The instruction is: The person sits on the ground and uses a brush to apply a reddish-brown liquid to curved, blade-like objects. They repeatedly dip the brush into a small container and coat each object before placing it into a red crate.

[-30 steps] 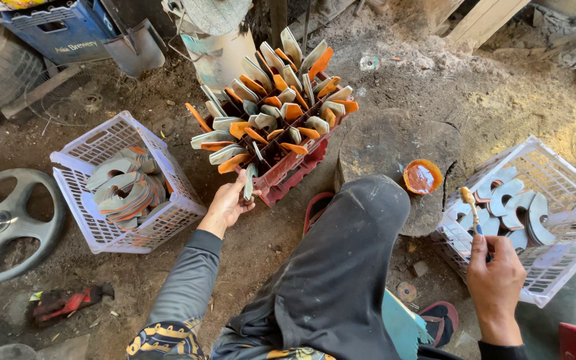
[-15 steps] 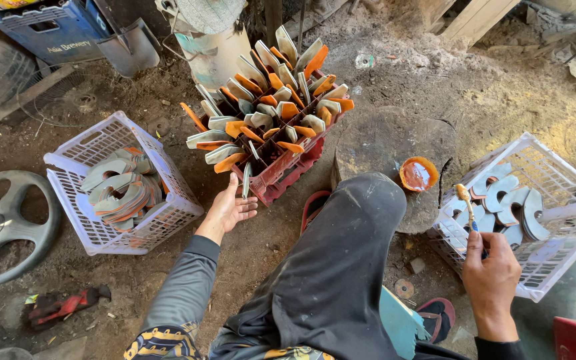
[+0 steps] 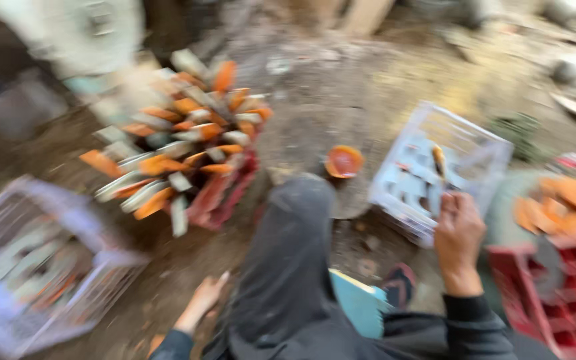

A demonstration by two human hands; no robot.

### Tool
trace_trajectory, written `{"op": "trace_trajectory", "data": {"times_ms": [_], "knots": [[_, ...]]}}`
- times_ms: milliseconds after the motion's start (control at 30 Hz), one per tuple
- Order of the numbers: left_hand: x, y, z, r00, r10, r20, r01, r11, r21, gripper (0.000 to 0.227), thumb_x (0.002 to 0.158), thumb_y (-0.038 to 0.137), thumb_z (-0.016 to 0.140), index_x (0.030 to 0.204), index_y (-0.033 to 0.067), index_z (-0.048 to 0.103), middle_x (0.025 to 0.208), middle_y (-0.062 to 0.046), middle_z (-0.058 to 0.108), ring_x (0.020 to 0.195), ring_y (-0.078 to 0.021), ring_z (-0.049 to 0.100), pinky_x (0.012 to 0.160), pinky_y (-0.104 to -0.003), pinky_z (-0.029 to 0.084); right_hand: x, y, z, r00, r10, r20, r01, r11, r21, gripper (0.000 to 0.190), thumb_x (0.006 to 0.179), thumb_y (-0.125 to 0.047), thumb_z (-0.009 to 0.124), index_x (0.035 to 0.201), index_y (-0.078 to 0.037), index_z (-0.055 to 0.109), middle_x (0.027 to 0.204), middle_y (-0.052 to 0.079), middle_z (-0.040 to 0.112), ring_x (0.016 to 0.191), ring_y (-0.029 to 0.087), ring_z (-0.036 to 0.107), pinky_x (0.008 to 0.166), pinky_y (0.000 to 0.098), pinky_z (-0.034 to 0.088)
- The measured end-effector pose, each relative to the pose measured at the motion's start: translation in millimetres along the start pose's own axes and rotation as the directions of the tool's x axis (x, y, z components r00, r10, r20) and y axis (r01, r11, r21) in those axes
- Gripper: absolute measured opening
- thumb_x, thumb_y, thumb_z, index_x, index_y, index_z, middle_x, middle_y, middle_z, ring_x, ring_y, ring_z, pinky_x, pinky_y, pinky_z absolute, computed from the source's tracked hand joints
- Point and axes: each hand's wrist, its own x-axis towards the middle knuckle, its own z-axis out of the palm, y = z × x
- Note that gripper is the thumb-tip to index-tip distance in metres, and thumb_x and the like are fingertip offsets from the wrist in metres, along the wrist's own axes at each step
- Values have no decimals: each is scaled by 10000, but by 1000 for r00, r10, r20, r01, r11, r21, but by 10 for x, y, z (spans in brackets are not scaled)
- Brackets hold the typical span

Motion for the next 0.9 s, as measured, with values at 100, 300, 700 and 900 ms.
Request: {"op": "trace_trajectory", "data": {"times_ms": [100,300,700,900], "knots": [[70,165,49,986,165,-37,-158,977,145,700,958,619,574,1239,-11,687,1177,-256,758,1148,-327,721,1015,-411,533,137,237,-256,986,121,-116,-118,992,33,256,1099,-221,588,1233,-3,591,793,174,591,688,310,558,647,422,450],[162,747,-67,756,576,-311,-579,810,92,409,1035,351,624,1241,4,684,1146,-235,727,1073,-308,688,971,-416,515,350,1386,-982,924,210,-319,-234,971,-41,197,1122,-219,542,1139,-27,587,874,167,643,796,354,645,716,456,505],[-187,2324,148,387,836,-390,-909,276,-312,263,1159,121,553,1315,-88,514,1042,-220,652,887,-223,624,864,-350,537,-653,2998,-1416,692,682,-235,-713,595,-371,416,825,-403,809,1104,-106,726,991,217,708,951,410,681,804,513,522],[-1034,2636,138,294,891,-345,-916,159,-369,247,1213,55,459,1386,-116,419,1115,-176,633,958,-181,627,911,-299,539,-631,3227,-1270,697,703,-144,-708,641,-296,237,883,-296,770,1031,-111,753,937,178,747,878,352,737,816,460,552]]}}
